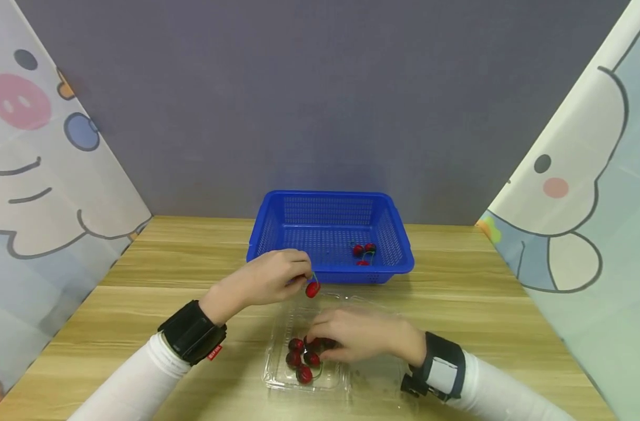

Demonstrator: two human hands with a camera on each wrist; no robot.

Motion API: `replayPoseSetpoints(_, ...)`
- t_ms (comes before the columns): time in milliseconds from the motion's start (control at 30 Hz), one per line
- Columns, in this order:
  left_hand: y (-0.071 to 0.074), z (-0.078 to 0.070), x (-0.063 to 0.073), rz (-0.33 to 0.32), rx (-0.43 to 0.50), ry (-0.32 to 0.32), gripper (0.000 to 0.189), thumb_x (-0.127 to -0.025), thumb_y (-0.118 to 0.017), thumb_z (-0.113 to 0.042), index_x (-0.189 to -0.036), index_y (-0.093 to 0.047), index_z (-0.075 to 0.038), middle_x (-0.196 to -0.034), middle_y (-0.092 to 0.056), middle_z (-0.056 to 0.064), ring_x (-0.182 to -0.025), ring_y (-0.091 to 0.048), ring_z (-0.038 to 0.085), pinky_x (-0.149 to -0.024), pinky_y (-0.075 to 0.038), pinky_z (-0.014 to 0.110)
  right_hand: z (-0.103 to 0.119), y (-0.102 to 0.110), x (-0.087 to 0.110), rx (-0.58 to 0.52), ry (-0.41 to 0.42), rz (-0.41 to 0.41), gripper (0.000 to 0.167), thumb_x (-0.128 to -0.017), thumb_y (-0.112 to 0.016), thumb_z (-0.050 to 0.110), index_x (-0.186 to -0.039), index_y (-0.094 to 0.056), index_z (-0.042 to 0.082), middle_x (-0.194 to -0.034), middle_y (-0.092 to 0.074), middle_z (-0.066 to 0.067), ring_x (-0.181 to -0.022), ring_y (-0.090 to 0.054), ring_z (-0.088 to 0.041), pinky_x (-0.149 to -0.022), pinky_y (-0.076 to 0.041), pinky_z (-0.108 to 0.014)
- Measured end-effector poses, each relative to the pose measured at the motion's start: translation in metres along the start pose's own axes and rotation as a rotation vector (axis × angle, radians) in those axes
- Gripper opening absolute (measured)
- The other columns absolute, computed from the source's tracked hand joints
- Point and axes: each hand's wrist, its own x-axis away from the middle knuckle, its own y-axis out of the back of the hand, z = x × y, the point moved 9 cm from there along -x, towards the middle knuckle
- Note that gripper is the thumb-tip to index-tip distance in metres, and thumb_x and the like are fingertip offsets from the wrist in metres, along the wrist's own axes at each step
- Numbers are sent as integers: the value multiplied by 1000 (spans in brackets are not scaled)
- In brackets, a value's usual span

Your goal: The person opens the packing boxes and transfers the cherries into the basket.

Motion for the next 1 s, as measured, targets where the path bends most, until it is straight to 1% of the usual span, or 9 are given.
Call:
replayPoseSetpoints(100, 4, 4, -3, -18, -9, 17, 13, -89, -68, 3, -86, -68, -10, -89, -62, -3, -77, -57, 9, -68, -52, 24, 2, -1, -2, -20, 8, 11, 29, -96, -73, 26, -123, -70, 14, -120, -66, 7, -114, -59, -4, -100, -45, -18)
replayPoseSetpoints(200, 9, 10, -5, -47, -38, 61, 11, -90, -70, 2, -88, -70, -9, -90, -63, -1, -77, -58, 10, -66, -51, 24, 3, -1, -5, -28, 15, 16, 29, -95, -74, 24, -122, -70, 14, -119, -66, 7, -112, -59, -3, -97, -46, -16)
replayPoseSetpoints(333, 15, 23, -6, -74, -79, 169, 8, -90, -72, 1, -90, -71, -6, -91, -64, 2, -75, -60, 12, -63, -51, 24, 5, -2, -9, -12, 22, 12, 28, -93, -76, 20, -119, -71, 13, -115, -66, 6, -107, -59, -1, -94, -46, -14)
replayPoseSetpoints(433, 15, 32, -5, -61, -87, 245, 7, -91, -72, 0, -92, -71, -6, -92, -63, 2, -75, -59, 12, -62, -51, 24, 6, -4, -12, 4, 29, -2, 25, -92, -76, 16, -117, -72, 13, -111, -67, 6, -104, -59, -1, -93, -46, -12)
replayPoseSetpoints(533, 14, 39, -5, -48, -80, 291, 7, -91, -70, 0, -92, -70, -7, -92, -63, 2, -75, -59, 13, -62, -51, 25, 6, -5, -15, 6, 35, -24, 22, -92, -76, 13, -114, -73, 12, -107, -67, 5, -100, -60, -1, -91, -45, -11)
replayPoseSetpoints(667, 13, 49, -5, -49, -72, 303, 11, -90, -69, 3, -87, -69, -8, -88, -61, 1, -72, -57, 12, -62, -51, 26, 5, -5, -16, 6, 19, -38, 17, -91, -77, 12, -108, -74, 14, -102, -66, 6, -95, -59, 0, -86, -45, -9)
replayPoseSetpoints(833, 14, 56, -7, -43, -77, 298, 13, -89, -69, 4, -84, -67, -9, -85, -60, 1, -70, -54, 11, -60, -49, 26, 0, -8, -17, 23, -29, -26, 19, -89, -78, 12, -107, -74, 16, -102, -65, 9, -92, -58, 3, -82, -46, -10)
replayPoseSetpoints(1000, 12, 64, -8, -12, -69, 324, 15, -90, -67, 4, -82, -67, -9, -82, -57, 0, -69, -51, 12, -60, -47, 28, -4, -11, -20, 15, -69, -3, 19, -86, -79, 10, -102, -73, 17, -97, -64, 11, -88, -56, 3, -79, -47, -11)
